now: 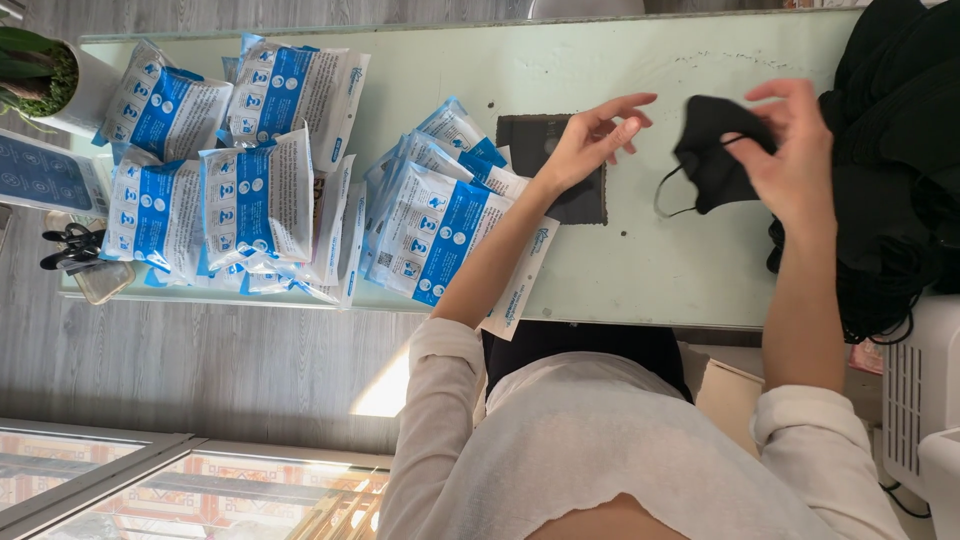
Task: The person opens a sealed plastic package, removes a black face mask, and places it on a table. They then pick up additional black face masks from a pile, fold them, and stack them neatly on the table.
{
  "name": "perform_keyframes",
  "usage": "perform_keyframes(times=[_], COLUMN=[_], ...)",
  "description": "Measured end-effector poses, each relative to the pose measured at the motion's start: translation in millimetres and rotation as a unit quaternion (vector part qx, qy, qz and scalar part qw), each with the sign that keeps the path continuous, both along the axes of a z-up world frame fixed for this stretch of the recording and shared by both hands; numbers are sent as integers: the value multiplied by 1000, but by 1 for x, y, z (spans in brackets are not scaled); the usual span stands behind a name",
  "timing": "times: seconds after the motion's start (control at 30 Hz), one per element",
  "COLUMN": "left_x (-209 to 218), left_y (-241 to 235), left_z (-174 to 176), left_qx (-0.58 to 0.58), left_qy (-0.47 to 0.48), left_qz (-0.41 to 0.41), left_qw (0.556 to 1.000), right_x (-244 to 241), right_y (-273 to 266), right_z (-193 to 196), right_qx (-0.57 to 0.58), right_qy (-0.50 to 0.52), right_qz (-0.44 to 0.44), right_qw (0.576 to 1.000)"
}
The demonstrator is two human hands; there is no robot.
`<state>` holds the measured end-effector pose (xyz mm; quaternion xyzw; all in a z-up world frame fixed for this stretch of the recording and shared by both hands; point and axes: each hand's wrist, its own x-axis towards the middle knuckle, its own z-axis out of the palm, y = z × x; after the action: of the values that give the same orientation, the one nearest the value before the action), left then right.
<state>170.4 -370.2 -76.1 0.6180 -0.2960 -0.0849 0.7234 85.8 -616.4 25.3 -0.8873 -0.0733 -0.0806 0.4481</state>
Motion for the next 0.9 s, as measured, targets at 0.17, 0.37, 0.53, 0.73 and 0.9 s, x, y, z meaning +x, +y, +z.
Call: perform_keyframes(times=[0.17, 0.37, 0.53, 0.73, 0.9], left_x=[-7, -8, 0, 2, 6], left_y=[0, -5, 1, -1, 0], left_z=[19, 25, 23, 14, 6], left_qx=[9, -28, -43, -89, -126], left_qy=[77, 187, 271, 260, 229], left_qz=[-79, -37, 83, 64, 28], left_qw=[994, 981, 958, 959, 965], right_x=[6, 8, -10, -53, -82], right_y=[48, 60, 16, -92, -140], right_z=[15, 5, 3, -28, -77], right_qx=[20, -53, -125, -190, -244], right_qy=[37, -10, 125, -119, -120], right_qz=[61, 100, 86, -25, -206], right_qw=[997, 994, 981, 974, 940])
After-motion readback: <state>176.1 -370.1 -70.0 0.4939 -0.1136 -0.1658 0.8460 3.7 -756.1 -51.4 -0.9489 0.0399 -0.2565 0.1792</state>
